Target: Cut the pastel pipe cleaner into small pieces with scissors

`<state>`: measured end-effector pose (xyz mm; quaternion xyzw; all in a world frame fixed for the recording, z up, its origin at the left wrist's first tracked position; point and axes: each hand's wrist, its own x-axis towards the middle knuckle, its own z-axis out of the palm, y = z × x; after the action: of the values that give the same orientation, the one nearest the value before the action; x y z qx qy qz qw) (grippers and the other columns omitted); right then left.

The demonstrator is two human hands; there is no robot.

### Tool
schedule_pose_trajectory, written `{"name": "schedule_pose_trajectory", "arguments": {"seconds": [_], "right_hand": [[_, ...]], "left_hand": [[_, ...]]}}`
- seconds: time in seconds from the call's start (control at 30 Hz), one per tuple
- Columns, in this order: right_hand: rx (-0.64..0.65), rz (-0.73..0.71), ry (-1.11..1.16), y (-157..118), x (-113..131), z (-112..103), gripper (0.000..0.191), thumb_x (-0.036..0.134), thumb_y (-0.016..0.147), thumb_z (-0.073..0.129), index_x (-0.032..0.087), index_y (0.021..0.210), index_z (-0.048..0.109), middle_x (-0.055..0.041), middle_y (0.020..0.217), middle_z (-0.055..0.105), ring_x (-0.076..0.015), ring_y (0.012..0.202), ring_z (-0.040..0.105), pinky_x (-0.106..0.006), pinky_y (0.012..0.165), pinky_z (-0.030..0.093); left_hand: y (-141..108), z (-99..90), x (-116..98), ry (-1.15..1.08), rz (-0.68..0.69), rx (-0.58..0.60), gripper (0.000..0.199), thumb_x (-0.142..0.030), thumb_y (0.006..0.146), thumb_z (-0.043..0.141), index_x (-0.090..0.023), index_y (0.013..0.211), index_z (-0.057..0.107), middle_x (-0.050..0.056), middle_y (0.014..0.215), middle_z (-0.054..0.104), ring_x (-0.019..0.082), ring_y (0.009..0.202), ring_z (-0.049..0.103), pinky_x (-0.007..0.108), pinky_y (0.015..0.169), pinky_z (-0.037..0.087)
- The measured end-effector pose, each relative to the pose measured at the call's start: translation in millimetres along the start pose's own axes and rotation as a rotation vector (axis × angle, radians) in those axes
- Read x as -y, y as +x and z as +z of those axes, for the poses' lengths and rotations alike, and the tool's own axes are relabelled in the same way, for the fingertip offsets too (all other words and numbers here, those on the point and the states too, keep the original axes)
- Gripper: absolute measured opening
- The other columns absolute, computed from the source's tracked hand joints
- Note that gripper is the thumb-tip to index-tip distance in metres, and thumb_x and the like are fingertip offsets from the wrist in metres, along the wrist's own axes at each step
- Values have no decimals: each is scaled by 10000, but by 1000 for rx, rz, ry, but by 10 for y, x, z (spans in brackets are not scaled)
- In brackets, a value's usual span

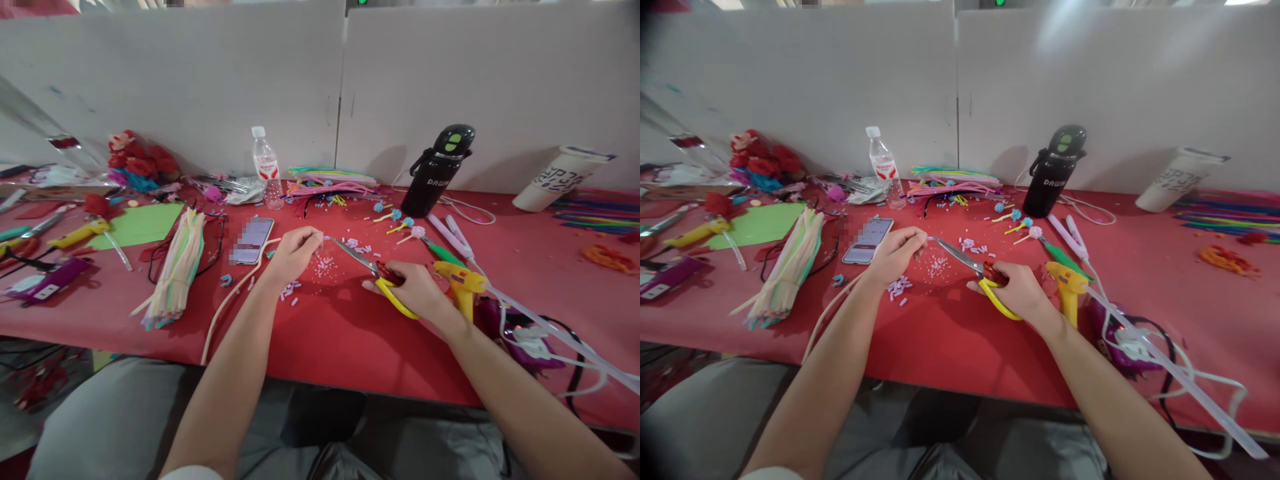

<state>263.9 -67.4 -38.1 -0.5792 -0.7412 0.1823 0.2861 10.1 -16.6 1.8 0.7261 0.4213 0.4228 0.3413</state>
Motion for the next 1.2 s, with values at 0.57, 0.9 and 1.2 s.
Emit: {"name": "schedule_pose_trajectory", "arguments": {"seconds": [0.57, 0.9, 1.2], "right_hand": [[9, 0, -14, 12, -46, 11, 549, 620, 700, 669, 186, 576, 357, 53, 552, 277, -94, 548, 239, -226, 464, 208], [21, 6, 4, 4, -42, 11, 526, 580, 708, 677, 185, 579, 353, 50, 565, 273, -87, 546, 241, -217, 452, 201], [42, 22, 5, 0, -41, 16, 554, 609, 699, 679, 185, 578, 343, 51, 566, 266, -89, 553, 238, -218, 461, 198]], "left_hand": [[-19, 4, -21, 63, 8, 27, 310, -336, 933, 452, -164, 684, 520, -15, 619, 502, 111, 588, 462, 246, 565, 347], [-32, 9, -55, 93, -2, 21, 319, -333, 940, 433, -164, 675, 490, -23, 609, 473, 104, 568, 421, 243, 553, 317], [-17, 16, -26, 59, 9, 41, 323, -340, 939, 435, -164, 672, 480, -24, 618, 459, 104, 584, 417, 242, 562, 320]]}}
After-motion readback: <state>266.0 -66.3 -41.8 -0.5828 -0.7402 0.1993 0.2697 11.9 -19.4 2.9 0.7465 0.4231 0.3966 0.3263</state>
